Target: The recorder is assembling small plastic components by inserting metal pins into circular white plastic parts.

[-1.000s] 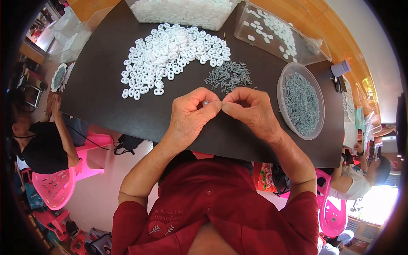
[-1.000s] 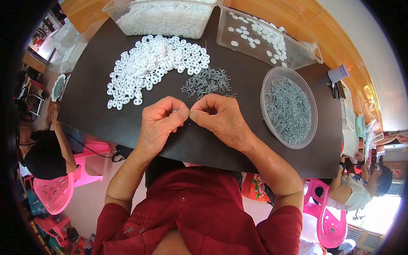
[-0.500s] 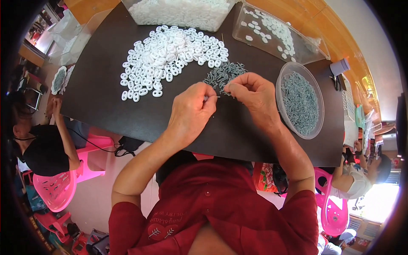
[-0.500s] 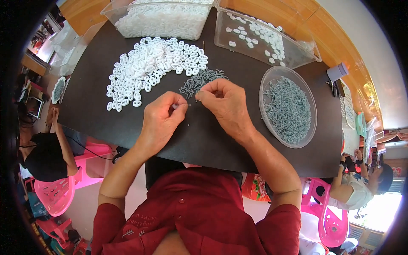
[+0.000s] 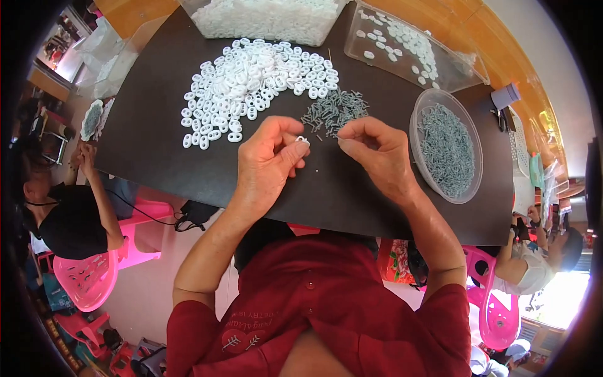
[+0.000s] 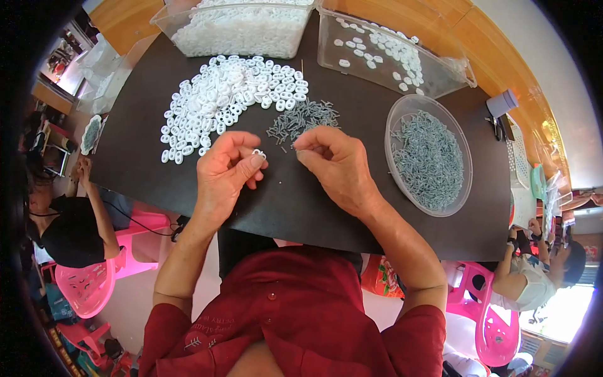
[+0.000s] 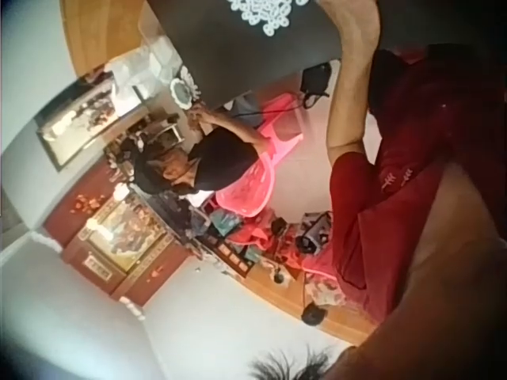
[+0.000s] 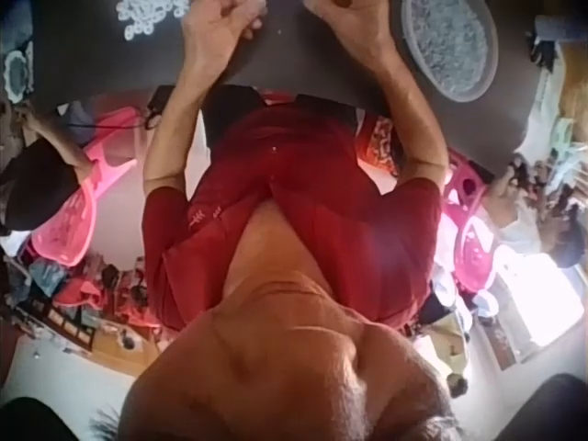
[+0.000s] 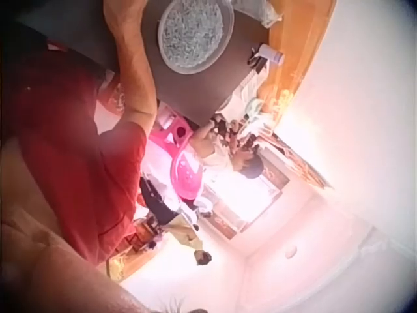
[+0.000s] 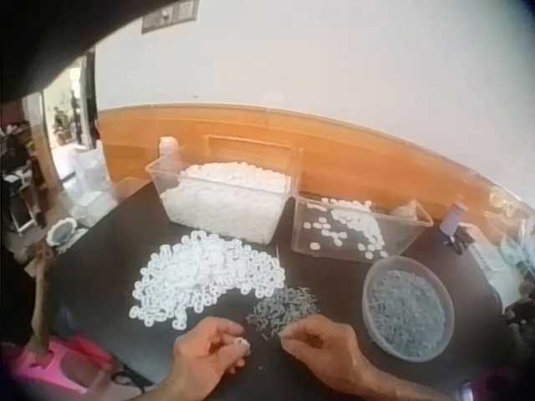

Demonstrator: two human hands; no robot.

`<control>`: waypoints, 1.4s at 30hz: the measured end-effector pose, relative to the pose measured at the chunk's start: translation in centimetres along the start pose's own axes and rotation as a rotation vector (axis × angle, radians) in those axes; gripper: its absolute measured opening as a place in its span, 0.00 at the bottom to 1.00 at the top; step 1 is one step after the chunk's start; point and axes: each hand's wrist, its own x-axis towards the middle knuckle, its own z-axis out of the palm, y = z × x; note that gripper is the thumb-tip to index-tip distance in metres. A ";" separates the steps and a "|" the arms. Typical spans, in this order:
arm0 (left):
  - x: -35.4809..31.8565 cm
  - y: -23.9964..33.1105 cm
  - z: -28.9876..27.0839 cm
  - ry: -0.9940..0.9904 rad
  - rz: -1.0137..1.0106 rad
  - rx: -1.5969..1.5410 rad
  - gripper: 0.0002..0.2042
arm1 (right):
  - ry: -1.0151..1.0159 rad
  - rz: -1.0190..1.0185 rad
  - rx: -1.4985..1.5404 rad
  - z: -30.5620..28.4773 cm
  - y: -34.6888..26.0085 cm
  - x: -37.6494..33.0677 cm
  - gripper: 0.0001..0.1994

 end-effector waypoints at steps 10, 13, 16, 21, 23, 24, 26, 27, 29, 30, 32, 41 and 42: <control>-1.6 -0.4 0.1 0.013 -0.115 -0.378 0.08 | -0.003 0.003 0.251 3.0 -1.4 -1.3 0.10; -1.9 -0.8 -0.2 0.003 -0.098 -0.376 0.07 | -0.018 0.003 0.116 3.3 -1.7 -1.2 0.11; -2.1 -0.5 0.0 0.022 -0.088 -0.336 0.06 | -0.004 0.011 0.163 3.5 -1.7 -1.3 0.11; -2.6 -0.5 0.3 0.058 -0.071 -0.268 0.05 | 0.001 -0.002 0.119 3.8 -1.7 -1.4 0.10; -2.8 -0.5 0.5 0.085 -0.034 -0.222 0.05 | 0.000 -0.008 0.116 3.9 -1.8 -1.6 0.10; -2.8 -0.5 0.6 0.086 -0.034 -0.222 0.05 | 0.006 -0.016 0.089 3.9 -1.8 -1.6 0.10; -2.9 -0.4 0.8 0.110 0.009 -0.141 0.04 | 0.012 -0.024 0.063 3.9 -1.9 -1.7 0.10; -3.0 -0.4 0.9 0.111 0.007 -0.141 0.04 | 0.024 -0.035 0.065 4.1 -2.0 -1.7 0.10; -3.1 -0.3 1.1 0.155 0.142 0.017 0.03 | 0.037 -0.044 0.068 4.3 -2.1 -1.8 0.10; -3.1 -0.4 1.1 0.154 0.140 0.015 0.03 | 0.048 -0.067 0.024 4.4 -2.3 -1.8 0.09; -3.0 -0.9 1.2 0.186 0.251 0.155 0.04 | 0.061 -0.086 -0.023 4.4 -2.2 -1.8 0.09; -3.6 -0.8 1.2 0.164 -0.026 -0.253 0.06 | 0.015 -0.060 0.093 4.5 -2.2 -2.1 0.10; -3.6 -0.9 1.1 0.165 -0.027 -0.253 0.06 | 0.011 -0.052 0.088 4.5 -2.3 -2.1 0.10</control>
